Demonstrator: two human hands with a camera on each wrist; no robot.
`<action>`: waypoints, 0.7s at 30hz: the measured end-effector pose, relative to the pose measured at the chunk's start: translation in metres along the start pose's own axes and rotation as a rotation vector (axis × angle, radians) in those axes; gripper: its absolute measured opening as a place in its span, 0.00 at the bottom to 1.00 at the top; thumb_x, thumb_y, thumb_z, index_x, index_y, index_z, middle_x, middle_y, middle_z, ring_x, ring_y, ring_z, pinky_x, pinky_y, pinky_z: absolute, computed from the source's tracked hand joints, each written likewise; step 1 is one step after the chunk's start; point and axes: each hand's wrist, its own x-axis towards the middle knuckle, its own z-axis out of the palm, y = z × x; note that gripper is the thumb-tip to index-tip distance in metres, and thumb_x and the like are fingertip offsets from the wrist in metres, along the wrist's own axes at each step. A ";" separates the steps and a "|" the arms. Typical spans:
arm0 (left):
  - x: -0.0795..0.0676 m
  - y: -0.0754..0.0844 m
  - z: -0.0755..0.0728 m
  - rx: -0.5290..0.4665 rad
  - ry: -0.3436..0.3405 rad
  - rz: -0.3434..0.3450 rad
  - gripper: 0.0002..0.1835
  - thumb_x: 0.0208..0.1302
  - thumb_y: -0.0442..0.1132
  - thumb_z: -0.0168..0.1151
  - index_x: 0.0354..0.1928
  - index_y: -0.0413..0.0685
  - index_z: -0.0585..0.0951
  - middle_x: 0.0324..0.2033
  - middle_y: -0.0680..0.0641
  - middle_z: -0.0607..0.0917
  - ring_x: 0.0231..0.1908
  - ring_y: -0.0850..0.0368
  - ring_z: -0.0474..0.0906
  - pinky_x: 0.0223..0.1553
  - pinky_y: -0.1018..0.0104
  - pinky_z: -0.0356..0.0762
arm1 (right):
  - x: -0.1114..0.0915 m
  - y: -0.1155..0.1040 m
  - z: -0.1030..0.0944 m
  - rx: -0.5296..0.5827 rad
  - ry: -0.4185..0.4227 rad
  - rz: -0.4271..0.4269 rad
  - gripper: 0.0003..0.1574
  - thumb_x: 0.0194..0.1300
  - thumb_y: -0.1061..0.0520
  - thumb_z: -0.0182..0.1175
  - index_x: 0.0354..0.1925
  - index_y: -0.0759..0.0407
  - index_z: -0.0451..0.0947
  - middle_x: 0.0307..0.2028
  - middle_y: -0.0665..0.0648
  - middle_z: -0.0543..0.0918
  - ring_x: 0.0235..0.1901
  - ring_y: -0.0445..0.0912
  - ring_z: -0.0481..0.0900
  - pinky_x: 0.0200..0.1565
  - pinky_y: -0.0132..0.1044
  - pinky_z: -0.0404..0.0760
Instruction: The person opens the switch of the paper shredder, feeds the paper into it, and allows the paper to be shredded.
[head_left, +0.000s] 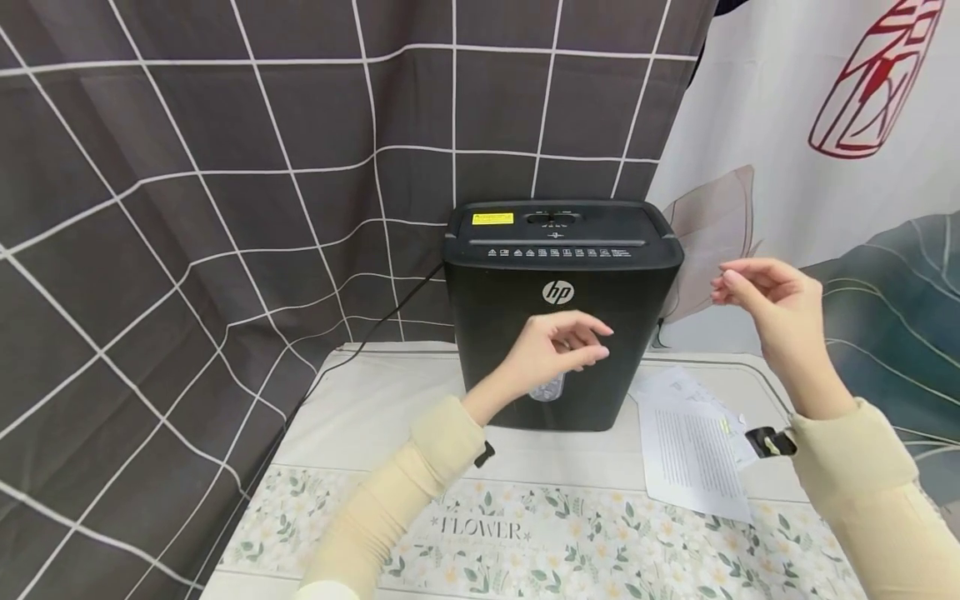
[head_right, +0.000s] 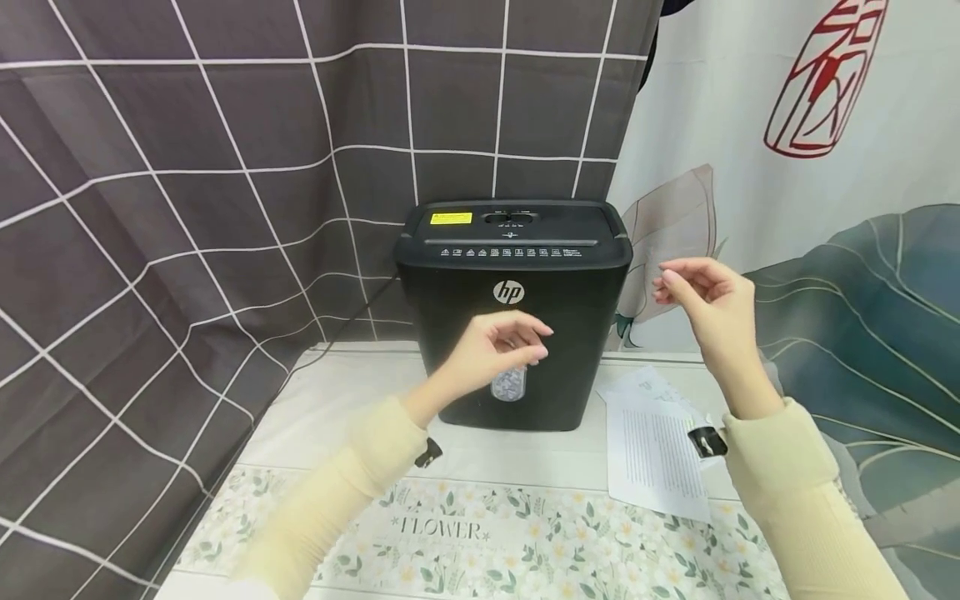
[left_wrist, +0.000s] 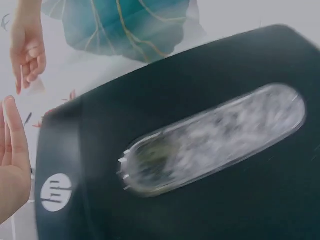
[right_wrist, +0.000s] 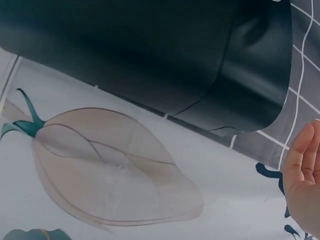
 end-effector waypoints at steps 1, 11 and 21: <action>-0.004 -0.004 0.003 -0.005 0.005 -0.013 0.13 0.55 0.29 0.66 0.44 0.36 0.81 0.29 0.38 0.85 0.23 0.61 0.79 0.28 0.65 0.83 | -0.004 0.001 -0.002 -0.019 0.005 0.002 0.09 0.60 0.77 0.53 0.39 0.76 0.78 0.29 0.54 0.86 0.26 0.42 0.83 0.36 0.25 0.82; -0.042 -0.043 0.044 -0.034 0.058 -0.145 0.11 0.59 0.30 0.63 0.45 0.36 0.80 0.33 0.35 0.84 0.26 0.68 0.78 0.30 0.76 0.80 | -0.044 0.019 -0.027 -0.046 0.195 0.068 0.09 0.60 0.75 0.55 0.40 0.75 0.78 0.29 0.54 0.86 0.27 0.41 0.84 0.34 0.24 0.82; -0.073 -0.087 0.095 -0.078 0.197 -0.266 0.15 0.59 0.27 0.61 0.48 0.32 0.77 0.45 0.33 0.81 0.38 0.38 0.83 0.34 0.81 0.78 | -0.088 0.052 -0.062 0.106 0.489 0.268 0.06 0.60 0.70 0.58 0.36 0.66 0.82 0.25 0.54 0.87 0.22 0.42 0.84 0.29 0.27 0.83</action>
